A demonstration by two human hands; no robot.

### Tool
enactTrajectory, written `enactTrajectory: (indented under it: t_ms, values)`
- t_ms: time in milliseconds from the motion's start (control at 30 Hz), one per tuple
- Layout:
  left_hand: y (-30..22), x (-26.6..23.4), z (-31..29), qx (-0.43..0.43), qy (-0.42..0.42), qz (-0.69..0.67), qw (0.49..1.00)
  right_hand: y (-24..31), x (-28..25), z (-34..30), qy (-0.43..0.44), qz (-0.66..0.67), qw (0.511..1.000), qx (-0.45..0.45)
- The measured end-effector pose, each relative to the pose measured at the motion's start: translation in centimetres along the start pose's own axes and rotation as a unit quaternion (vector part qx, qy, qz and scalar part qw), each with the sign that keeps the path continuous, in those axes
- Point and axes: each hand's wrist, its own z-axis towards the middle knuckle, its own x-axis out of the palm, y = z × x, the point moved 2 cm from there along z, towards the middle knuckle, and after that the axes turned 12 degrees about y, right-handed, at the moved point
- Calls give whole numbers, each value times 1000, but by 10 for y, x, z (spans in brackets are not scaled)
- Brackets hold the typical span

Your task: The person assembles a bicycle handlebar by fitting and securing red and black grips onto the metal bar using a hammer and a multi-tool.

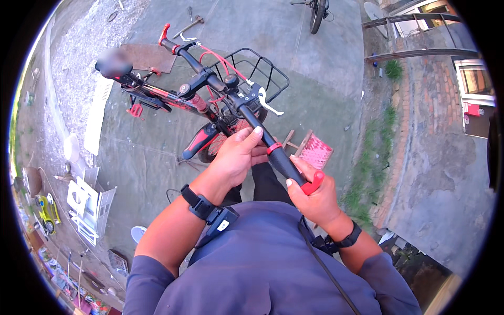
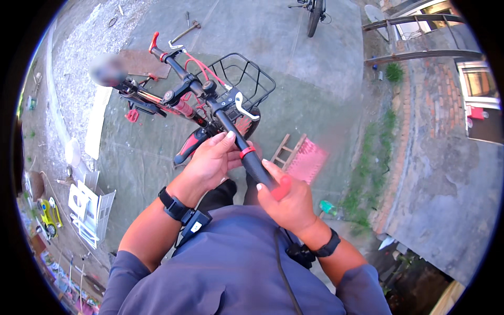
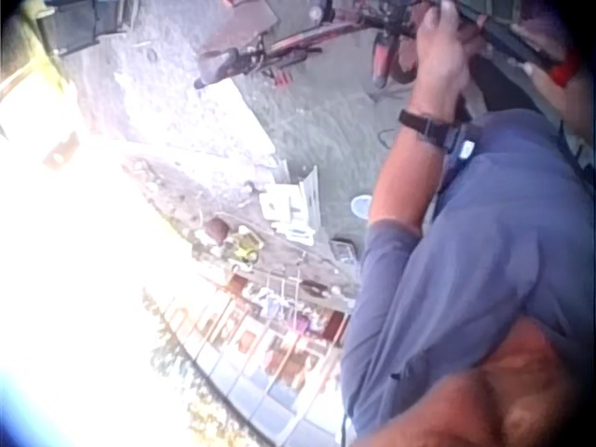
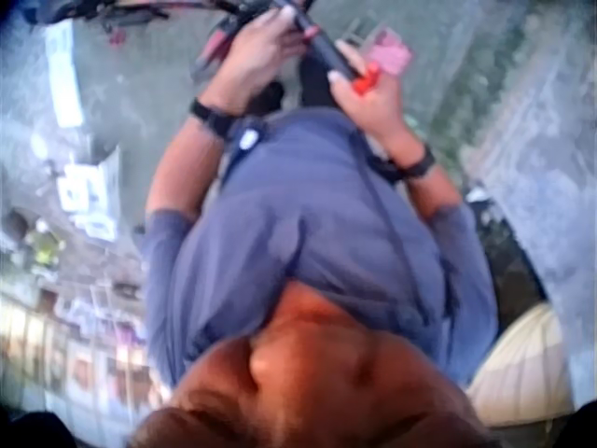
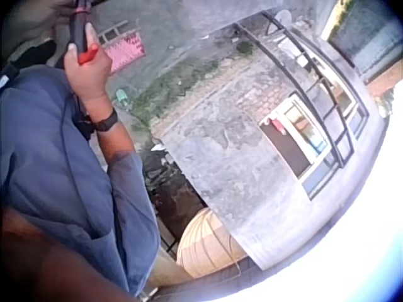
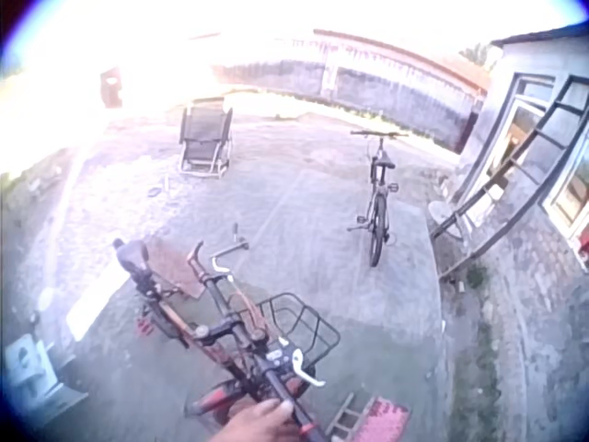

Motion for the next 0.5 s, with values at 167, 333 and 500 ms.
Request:
enactTrajectory:
  t_ms: [167,333,500]
  values:
    - [-2,4,6,-3,-17,8,1000,2,1,2,-18,11,999,-23]
    - [-1,4,5,0,-11,4,1000,6,-3,4,-1,-11,999,-35]
    - [-2,3,5,0,-1,15,1000,3,-3,4,12,-57,998,-34]
